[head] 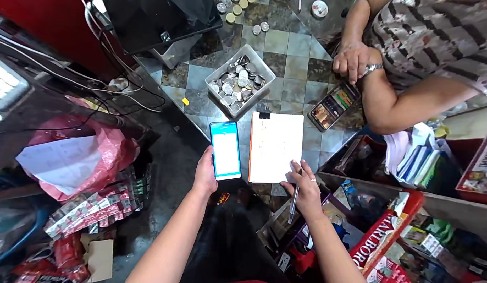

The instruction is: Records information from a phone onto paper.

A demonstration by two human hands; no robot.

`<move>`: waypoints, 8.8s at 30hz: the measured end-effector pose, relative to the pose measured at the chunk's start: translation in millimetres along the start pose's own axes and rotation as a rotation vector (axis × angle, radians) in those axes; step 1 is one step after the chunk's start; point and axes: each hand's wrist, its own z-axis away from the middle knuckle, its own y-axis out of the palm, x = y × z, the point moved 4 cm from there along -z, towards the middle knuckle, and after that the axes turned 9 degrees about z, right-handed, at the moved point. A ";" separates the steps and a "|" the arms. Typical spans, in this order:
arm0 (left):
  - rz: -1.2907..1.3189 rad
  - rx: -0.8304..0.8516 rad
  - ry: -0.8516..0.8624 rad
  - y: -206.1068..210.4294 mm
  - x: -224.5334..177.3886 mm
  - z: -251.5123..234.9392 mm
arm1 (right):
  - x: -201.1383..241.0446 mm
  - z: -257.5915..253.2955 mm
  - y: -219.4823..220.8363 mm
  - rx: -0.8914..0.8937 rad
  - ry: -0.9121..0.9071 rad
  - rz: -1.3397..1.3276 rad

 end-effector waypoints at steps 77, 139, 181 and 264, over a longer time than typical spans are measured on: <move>-0.101 0.083 0.085 -2.0 4.6 -0.8 | 41.8 -103.9 55.2 -0.233 0.307 -0.558; -0.061 0.085 0.095 -2.7 6.8 -0.5 | 33.2 -105.4 46.7 -0.199 0.377 -0.640; -0.043 0.107 0.103 -3.2 6.6 -0.5 | 12.8 -91.8 37.0 -0.326 0.355 -0.664; -0.024 0.110 0.099 -4.5 7.7 -1.5 | 13.5 -95.9 39.3 -0.257 0.304 -0.519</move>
